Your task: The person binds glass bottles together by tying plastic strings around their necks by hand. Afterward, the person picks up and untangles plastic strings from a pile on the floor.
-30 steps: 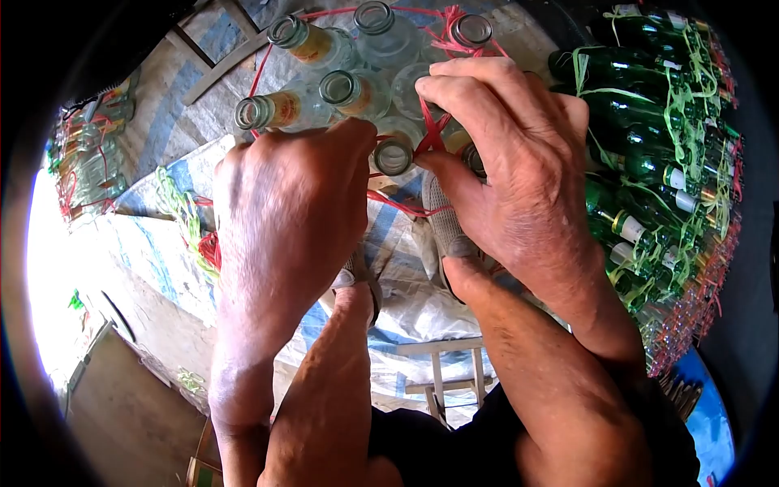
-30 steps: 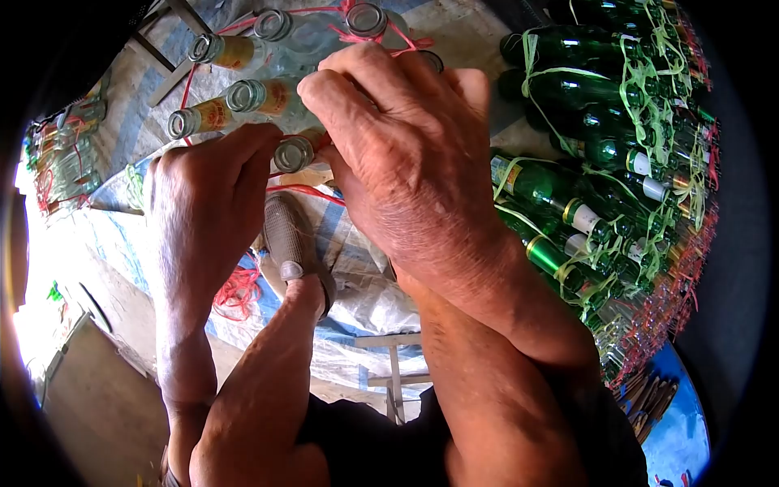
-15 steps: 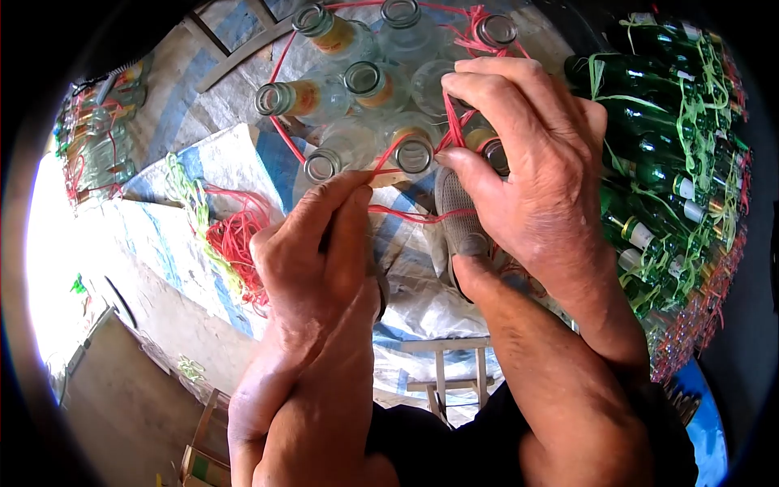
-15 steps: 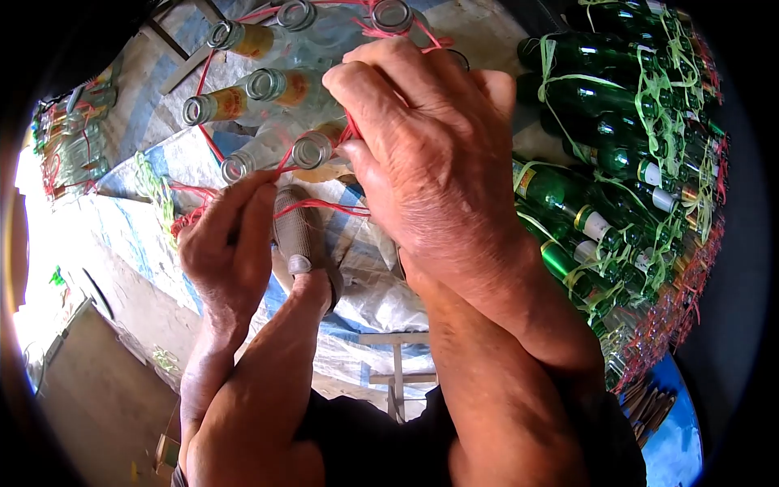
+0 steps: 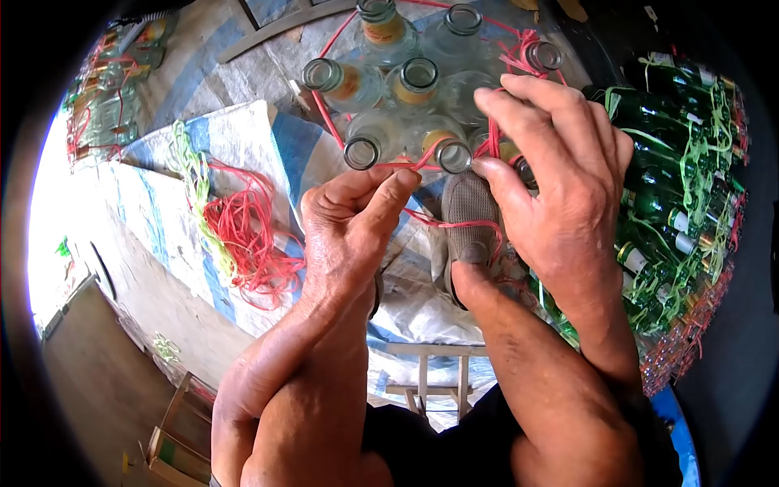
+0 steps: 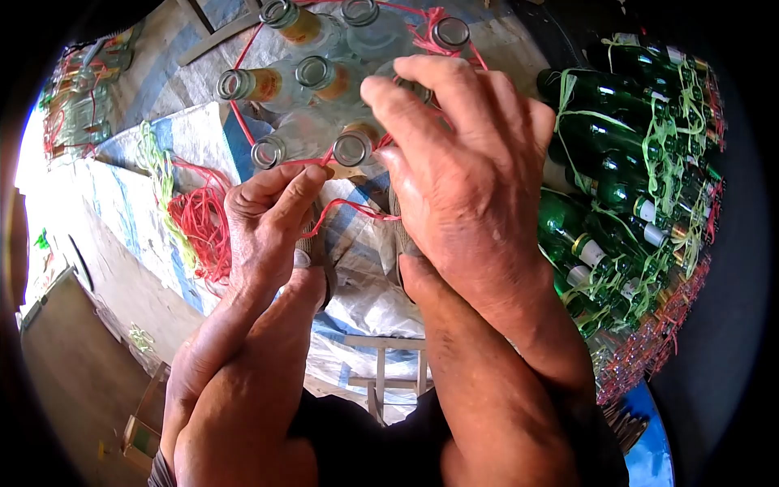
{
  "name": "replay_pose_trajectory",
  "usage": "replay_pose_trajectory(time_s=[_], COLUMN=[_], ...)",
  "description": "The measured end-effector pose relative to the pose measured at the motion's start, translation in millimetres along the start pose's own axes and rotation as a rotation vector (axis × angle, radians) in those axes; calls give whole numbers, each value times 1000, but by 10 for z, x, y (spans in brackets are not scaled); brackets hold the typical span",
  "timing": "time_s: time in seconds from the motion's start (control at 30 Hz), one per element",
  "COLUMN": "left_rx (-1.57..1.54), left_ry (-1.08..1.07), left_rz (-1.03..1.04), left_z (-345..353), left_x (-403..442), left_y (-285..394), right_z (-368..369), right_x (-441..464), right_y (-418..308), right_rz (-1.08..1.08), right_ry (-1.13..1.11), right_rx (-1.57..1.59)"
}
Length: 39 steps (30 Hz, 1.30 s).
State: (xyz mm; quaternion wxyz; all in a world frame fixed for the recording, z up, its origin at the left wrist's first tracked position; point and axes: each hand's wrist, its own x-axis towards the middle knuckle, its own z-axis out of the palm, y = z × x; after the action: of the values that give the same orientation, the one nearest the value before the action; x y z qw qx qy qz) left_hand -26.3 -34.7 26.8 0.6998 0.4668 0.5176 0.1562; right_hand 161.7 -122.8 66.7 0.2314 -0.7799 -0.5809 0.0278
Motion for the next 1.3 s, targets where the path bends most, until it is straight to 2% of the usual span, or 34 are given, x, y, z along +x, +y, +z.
replay_pose_trajectory(time_s=[0.2, 0.37, 0.47, 0.6, 0.7, 0.97, 1.3], left_rx=[87, 13, -47, -58, -19, 57, 1], left_ry=[-41, -17, 16, -4, 13, 68, 100], left_rz=[25, 66, 64, 94, 107, 96, 90], left_z=[-14, 22, 74, 45, 44, 28, 52], left_x=[49, 87, 68, 93, 113, 203, 251], left_y=[-72, -176, -191, -253, -276, -353, -392], right_z=[67, -15, -65, -48, -41, 61, 100], right_x=[-29, 72, 199, 357, 469, 716, 834], right_y=[8, -18, 2, 4, -13, 132, 174], right_rz=[-113, -138, -229, -338, -349, -407, -486], right_ry=[-5, -89, -143, -256, -453, -684, -786], right_rx=[-43, -4, 79, 171, 200, 300, 277])
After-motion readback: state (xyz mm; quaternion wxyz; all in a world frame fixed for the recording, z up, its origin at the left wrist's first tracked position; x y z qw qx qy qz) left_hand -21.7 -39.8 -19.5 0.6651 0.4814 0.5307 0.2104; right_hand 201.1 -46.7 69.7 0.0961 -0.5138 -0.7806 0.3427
